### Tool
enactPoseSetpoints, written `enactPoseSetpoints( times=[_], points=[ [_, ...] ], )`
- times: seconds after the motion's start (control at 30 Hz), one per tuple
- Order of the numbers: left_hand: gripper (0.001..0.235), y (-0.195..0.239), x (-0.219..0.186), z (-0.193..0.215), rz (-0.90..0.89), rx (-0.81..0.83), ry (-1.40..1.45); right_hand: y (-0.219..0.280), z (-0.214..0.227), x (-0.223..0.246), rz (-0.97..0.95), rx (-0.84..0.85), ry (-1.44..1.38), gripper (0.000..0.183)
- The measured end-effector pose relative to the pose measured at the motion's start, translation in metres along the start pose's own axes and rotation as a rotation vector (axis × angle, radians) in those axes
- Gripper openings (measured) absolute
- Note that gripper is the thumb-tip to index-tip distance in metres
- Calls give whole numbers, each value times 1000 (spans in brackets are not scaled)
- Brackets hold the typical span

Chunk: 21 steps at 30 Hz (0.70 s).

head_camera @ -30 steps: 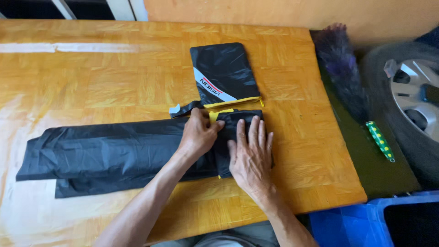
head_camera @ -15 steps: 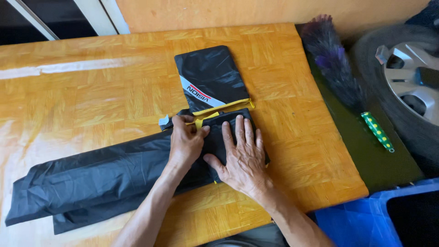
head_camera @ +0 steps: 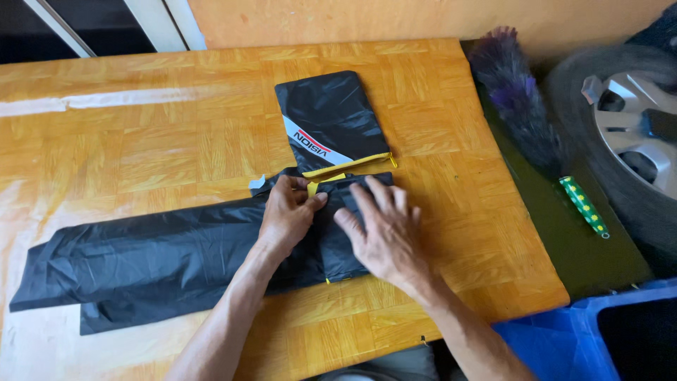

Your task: The person folds a black and yellow fabric item by smoothing it on a table, folding the sides inward to create a smaller rectangle, and then tucking the material into an attached pouch.

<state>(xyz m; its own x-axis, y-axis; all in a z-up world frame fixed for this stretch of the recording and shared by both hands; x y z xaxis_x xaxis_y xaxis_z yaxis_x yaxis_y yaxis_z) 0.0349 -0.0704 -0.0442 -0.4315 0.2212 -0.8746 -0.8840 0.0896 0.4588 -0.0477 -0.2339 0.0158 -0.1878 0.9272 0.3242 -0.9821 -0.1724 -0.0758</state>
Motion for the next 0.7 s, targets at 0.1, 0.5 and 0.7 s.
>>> enactPoseSetpoints(
  times=[0.1,0.5,0.7],
  points=[
    [45,8,-4,1,-12,28,63,-19,-11,-51,32,-288,-51,56],
    [40,13,-5,3,-85,5,60,-75,-37,-78,423,-225,-83,32],
    [35,14,3,-7,-134,10,54,-67,-25,-69,513,-296,-101,33]
  ],
)
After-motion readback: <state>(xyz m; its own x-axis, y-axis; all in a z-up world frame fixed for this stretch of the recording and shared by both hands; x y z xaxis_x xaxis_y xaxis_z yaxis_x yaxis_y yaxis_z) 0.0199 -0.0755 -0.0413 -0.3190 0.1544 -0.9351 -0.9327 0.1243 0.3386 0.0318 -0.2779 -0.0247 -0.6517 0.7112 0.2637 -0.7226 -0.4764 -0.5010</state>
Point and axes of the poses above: each hand's wrist, its own y-axis away from the middle knuckle, its own z-axis out of the back of the hand, x = y × z, the point moved 2 cm from there along -y, towards the middle knuckle, and after that the axes turned 11 degrees about z, right-handed, at the moved point
